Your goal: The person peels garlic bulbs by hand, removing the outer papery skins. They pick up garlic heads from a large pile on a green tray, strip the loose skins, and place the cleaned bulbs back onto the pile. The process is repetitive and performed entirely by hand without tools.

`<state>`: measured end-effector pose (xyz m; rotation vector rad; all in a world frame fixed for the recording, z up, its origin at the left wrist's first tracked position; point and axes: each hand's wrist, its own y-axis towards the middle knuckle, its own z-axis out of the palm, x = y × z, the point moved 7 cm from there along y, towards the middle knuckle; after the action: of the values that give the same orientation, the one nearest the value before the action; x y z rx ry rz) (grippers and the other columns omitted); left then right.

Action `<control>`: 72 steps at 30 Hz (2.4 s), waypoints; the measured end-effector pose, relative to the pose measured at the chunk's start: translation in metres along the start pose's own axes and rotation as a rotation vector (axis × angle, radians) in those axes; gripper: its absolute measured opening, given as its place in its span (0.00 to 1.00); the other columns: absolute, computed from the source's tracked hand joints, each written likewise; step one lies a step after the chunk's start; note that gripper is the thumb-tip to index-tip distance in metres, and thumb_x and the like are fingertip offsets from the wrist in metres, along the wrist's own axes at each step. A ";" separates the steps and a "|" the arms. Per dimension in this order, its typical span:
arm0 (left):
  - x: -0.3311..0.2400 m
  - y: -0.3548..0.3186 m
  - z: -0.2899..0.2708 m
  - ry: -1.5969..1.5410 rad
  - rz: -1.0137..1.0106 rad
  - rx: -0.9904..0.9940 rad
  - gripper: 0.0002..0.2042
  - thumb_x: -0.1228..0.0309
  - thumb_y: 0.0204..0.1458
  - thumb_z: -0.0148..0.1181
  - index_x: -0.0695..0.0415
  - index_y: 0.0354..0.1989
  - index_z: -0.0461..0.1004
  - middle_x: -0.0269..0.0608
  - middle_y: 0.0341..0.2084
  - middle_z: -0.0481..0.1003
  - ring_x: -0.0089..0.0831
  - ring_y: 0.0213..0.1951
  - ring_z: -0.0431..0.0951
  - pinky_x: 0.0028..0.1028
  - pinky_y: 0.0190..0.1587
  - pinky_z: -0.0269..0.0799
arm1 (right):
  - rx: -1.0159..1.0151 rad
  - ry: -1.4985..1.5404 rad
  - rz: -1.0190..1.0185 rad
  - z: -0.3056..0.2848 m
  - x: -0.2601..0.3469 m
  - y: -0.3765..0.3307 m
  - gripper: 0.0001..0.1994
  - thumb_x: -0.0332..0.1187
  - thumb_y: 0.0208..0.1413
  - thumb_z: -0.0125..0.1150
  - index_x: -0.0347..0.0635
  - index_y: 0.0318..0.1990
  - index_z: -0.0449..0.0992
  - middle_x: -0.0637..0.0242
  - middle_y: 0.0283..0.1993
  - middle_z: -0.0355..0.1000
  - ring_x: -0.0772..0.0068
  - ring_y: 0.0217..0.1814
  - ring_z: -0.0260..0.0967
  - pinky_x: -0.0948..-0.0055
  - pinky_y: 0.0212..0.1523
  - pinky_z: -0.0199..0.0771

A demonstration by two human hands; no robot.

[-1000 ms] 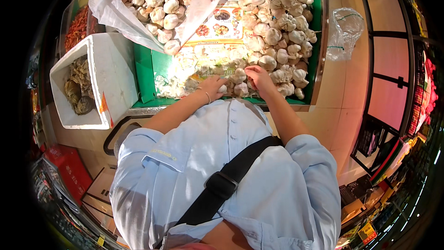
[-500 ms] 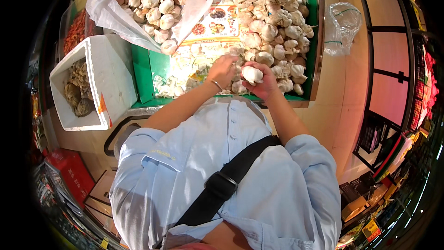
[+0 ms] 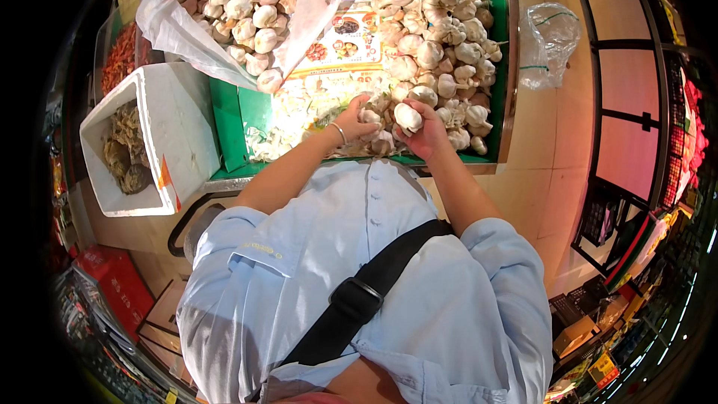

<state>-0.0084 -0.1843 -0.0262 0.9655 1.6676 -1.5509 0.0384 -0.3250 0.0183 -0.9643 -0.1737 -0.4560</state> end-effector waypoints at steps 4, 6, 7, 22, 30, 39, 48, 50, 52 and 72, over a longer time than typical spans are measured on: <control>-0.014 -0.022 0.014 -1.073 -0.355 0.418 0.17 0.61 0.46 0.47 0.52 0.45 0.63 0.41 0.35 0.70 0.37 0.39 0.71 0.36 0.37 0.69 | 0.098 -0.052 -0.027 0.021 0.002 -0.003 0.13 0.38 0.46 0.49 0.47 0.40 0.66 0.68 0.36 0.68 0.70 0.37 0.66 0.71 0.32 0.68; -0.022 -0.026 0.013 -1.225 -0.350 0.452 0.16 0.64 0.45 0.43 0.52 0.43 0.64 0.42 0.38 0.69 0.38 0.39 0.71 0.36 0.38 0.69 | 0.152 -0.109 -0.038 0.032 0.000 -0.003 0.14 0.38 0.47 0.49 0.46 0.41 0.65 0.67 0.37 0.67 0.71 0.38 0.66 0.72 0.34 0.68; -0.022 -0.025 0.012 -1.250 -0.307 0.449 0.17 0.65 0.44 0.42 0.52 0.44 0.64 0.43 0.39 0.69 0.38 0.40 0.71 0.37 0.39 0.69 | 0.173 -0.146 -0.044 0.039 -0.001 -0.003 0.14 0.38 0.46 0.49 0.46 0.41 0.65 0.68 0.38 0.67 0.72 0.39 0.65 0.72 0.34 0.67; -0.056 -0.021 0.006 -1.436 -0.131 0.459 0.20 0.59 0.47 0.43 0.50 0.49 0.63 0.39 0.45 0.66 0.38 0.46 0.66 0.49 0.48 0.59 | 0.364 -0.766 -0.448 0.082 -0.008 -0.001 0.26 0.46 0.57 0.28 0.37 0.56 0.47 0.61 0.56 0.51 0.70 0.59 0.47 0.72 0.57 0.44; -0.029 -0.010 -0.006 -1.670 -0.127 0.436 0.19 0.64 0.46 0.43 0.54 0.49 0.62 0.52 0.45 0.65 0.45 0.45 0.67 0.46 0.44 0.65 | 0.198 -0.806 -0.397 0.087 0.000 -0.020 0.33 0.52 0.54 0.31 0.34 0.59 0.39 0.53 0.62 0.37 0.59 0.65 0.34 0.65 0.59 0.41; -0.092 0.036 -0.144 -1.878 0.260 0.111 0.25 0.59 0.44 0.44 0.65 0.48 0.57 0.55 0.40 0.65 0.48 0.44 0.66 0.44 0.42 0.68 | -0.044 -0.741 -0.397 0.059 0.010 -0.012 0.29 0.51 0.52 0.39 0.35 0.52 0.55 0.56 0.51 0.56 0.62 0.52 0.56 0.72 0.42 0.59; -0.116 0.032 -0.245 -1.368 0.283 -0.482 0.25 0.52 0.51 0.35 0.64 0.47 0.53 0.48 0.44 0.65 0.41 0.48 0.65 0.42 0.49 0.60 | -0.106 -0.691 -0.218 0.044 0.009 -0.007 0.21 0.46 0.49 0.47 0.39 0.44 0.63 0.63 0.44 0.62 0.71 0.45 0.60 0.76 0.38 0.59; -0.097 0.037 -0.194 -1.058 0.163 -0.313 0.16 0.59 0.52 0.40 0.61 0.39 0.60 0.42 0.37 0.69 0.34 0.39 0.70 0.34 0.41 0.67 | -0.139 -0.687 -0.252 0.031 0.018 -0.005 0.18 0.44 0.49 0.48 0.40 0.42 0.65 0.66 0.41 0.64 0.74 0.42 0.61 0.78 0.37 0.59; -0.058 0.042 -0.136 -0.815 0.069 -0.023 0.08 0.64 0.47 0.50 0.55 0.30 0.65 0.35 0.28 0.70 0.24 0.28 0.69 0.21 0.29 0.66 | -0.147 -0.630 -0.302 0.017 0.030 -0.002 0.16 0.41 0.48 0.50 0.40 0.41 0.65 0.68 0.39 0.66 0.76 0.40 0.62 0.80 0.35 0.59; 0.018 -0.006 0.021 0.698 -0.071 0.305 0.26 0.53 0.34 0.58 0.61 0.37 0.68 0.54 0.36 0.69 0.43 0.39 0.71 0.31 0.42 0.66 | -0.048 -1.588 -0.666 0.006 0.018 -0.002 0.27 0.37 0.39 0.56 0.45 0.51 0.60 0.51 0.45 0.60 0.52 0.46 0.59 0.66 0.46 0.60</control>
<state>-0.0233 -0.2043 -0.0404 1.7787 1.9556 -1.6524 0.0539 -0.3260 0.0293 -1.1105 -1.9581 -0.1838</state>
